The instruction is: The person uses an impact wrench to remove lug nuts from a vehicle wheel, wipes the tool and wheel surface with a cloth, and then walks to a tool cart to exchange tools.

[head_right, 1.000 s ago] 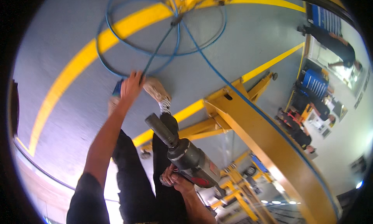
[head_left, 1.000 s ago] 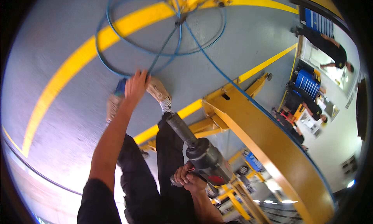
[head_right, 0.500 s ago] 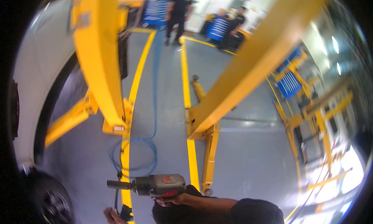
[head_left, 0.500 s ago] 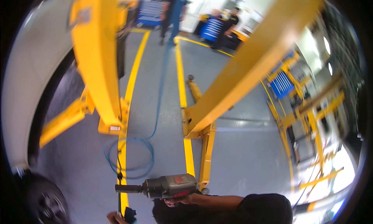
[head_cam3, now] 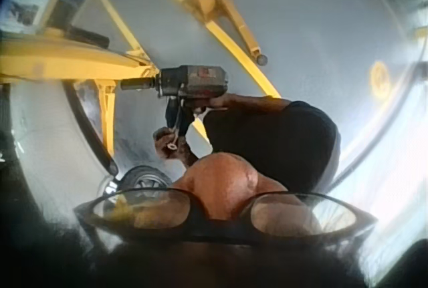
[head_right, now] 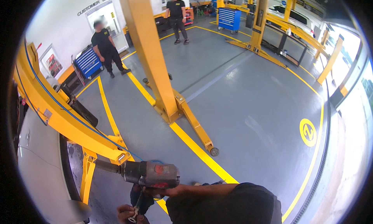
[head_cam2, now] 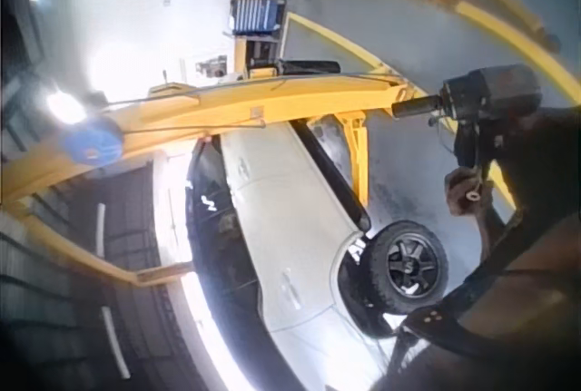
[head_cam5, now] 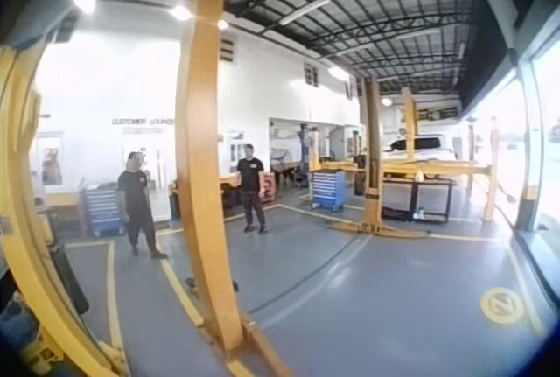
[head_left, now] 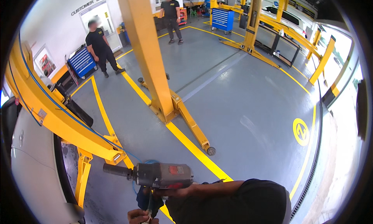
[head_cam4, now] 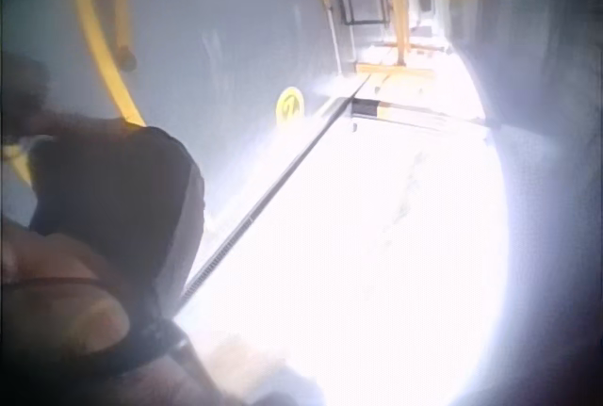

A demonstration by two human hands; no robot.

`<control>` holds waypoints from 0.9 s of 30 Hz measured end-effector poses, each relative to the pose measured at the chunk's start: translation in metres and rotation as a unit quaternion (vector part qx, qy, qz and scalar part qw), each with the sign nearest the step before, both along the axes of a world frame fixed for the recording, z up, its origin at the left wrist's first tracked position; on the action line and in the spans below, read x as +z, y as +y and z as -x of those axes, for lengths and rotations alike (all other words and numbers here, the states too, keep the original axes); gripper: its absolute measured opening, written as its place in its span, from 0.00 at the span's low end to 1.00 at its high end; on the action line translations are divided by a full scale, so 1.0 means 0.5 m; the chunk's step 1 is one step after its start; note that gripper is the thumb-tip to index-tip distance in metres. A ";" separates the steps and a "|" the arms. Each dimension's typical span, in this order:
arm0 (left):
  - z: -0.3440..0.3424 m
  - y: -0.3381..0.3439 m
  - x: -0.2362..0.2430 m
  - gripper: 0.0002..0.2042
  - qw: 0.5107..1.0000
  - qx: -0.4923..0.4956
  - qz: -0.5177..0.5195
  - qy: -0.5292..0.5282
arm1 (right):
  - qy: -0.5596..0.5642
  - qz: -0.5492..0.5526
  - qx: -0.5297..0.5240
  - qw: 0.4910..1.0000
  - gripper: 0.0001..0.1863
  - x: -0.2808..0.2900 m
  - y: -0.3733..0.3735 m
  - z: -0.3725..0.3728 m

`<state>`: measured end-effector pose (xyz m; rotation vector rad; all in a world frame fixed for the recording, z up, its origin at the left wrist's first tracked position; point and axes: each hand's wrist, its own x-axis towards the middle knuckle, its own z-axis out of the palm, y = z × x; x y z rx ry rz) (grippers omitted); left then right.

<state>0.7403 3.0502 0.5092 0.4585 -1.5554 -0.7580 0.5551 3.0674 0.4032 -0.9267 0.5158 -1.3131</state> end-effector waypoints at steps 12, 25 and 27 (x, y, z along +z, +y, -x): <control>-0.086 0.379 0.012 0.22 0.969 0.073 0.194 -0.132 | 0.040 0.032 -0.149 0.987 0.13 0.065 0.458 -0.217; -0.381 0.672 0.099 0.20 0.921 -0.331 0.182 -0.099 | 0.141 -0.071 -0.158 0.975 0.17 0.105 0.890 -0.436; -0.343 0.753 0.141 0.20 0.824 -0.484 0.229 -0.184 | 0.084 0.053 -0.233 0.967 0.16 0.140 0.949 -0.440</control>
